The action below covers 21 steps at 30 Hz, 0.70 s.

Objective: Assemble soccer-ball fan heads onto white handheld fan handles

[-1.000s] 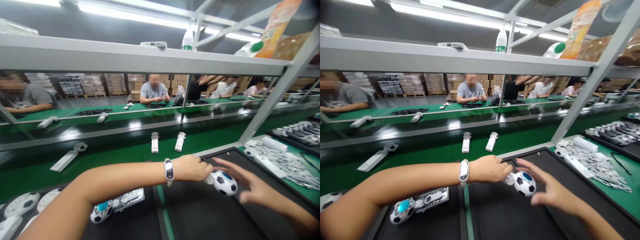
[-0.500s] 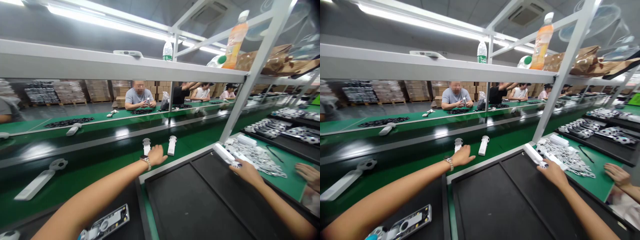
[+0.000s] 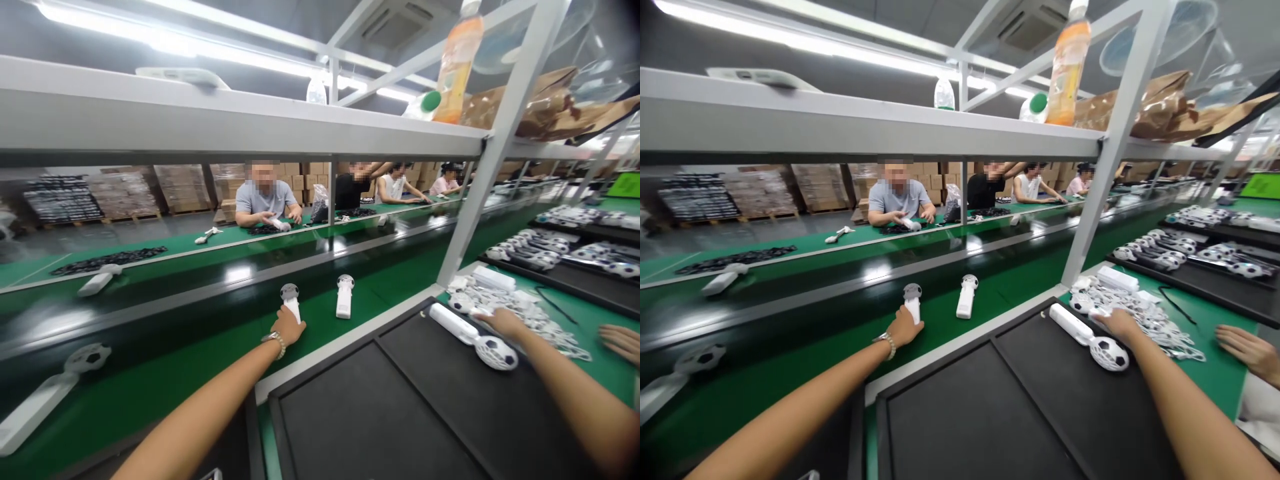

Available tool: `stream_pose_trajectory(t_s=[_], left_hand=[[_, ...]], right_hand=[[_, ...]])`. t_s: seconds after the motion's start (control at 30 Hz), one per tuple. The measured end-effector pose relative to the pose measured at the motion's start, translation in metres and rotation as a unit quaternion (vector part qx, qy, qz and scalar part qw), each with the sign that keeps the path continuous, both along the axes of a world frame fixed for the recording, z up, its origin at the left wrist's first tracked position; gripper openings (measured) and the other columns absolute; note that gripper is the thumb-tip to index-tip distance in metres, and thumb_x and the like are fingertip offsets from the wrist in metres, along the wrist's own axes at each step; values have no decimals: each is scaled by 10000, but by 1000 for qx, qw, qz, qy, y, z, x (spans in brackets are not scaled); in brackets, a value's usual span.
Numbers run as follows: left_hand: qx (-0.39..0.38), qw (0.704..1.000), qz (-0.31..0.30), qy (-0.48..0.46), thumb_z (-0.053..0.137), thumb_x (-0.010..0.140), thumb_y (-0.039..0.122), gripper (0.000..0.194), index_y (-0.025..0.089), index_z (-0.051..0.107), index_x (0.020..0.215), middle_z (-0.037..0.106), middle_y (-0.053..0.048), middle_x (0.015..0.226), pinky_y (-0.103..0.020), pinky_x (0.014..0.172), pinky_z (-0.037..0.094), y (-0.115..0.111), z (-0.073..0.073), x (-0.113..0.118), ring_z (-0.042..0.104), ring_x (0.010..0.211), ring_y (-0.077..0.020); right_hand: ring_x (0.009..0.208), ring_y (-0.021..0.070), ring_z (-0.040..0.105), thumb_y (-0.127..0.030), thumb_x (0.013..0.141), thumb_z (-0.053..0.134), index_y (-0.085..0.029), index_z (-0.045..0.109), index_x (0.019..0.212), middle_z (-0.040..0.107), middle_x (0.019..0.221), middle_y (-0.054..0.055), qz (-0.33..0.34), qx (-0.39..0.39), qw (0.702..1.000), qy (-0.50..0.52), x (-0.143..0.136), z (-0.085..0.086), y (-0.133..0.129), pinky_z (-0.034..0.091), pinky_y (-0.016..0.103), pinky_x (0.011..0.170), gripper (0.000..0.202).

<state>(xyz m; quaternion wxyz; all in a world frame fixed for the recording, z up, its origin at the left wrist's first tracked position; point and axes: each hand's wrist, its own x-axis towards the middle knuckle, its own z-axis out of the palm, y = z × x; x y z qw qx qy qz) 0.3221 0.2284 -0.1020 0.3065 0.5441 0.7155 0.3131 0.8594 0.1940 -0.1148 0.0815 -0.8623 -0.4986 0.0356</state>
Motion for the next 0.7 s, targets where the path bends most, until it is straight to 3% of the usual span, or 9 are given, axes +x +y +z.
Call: stream_pose_trajectory(t_s=[0.13,0.27,0.4,0.53,0.6,0.7], left_hand=[[-46,999,10,12,595,851,304,377,151,518,1187,515,-102,1236,-460,915,460,13,-6,-1,531,1086,-239],[-88,994,9,-57,584,860,306,353,152,525,1172,540,-91,1196,-428,870,490,19,2,0,557,1038,-221],[-125,971,-11,-201,533,891,360,298,138,555,1088,597,-59,1007,-321,707,527,17,24,5,594,821,-147],[-132,923,-37,-359,481,911,413,302,128,559,974,567,-3,789,-227,540,466,-3,50,16,522,599,-81],[-129,896,-51,-421,451,919,409,290,134,543,910,522,20,702,-205,495,426,-20,63,23,480,540,-69],[-135,861,-79,-483,388,907,337,238,144,505,830,482,21,634,-189,463,394,-49,80,30,468,505,-71]], right_hand=[[884,171,605,-470,903,518,-119,617,869,637,928,69,6,-93,996,-13,11,-3,5,476,332,821,366],[889,183,591,-492,879,531,-121,604,872,619,951,92,1,-105,993,-54,7,1,0,470,328,793,379],[970,262,589,-481,883,468,-71,547,1093,587,1084,199,25,-70,995,-71,-8,11,-3,446,336,743,467],[1023,255,574,-377,842,571,-108,501,1183,574,1160,159,76,-69,992,-68,-26,17,6,442,356,821,440],[989,216,583,-323,809,644,-113,550,1106,602,1107,113,98,-89,990,-57,-34,15,11,451,351,848,376],[925,182,595,-388,850,617,-111,601,974,626,1019,78,121,-107,986,-37,-45,10,15,471,342,843,304]])
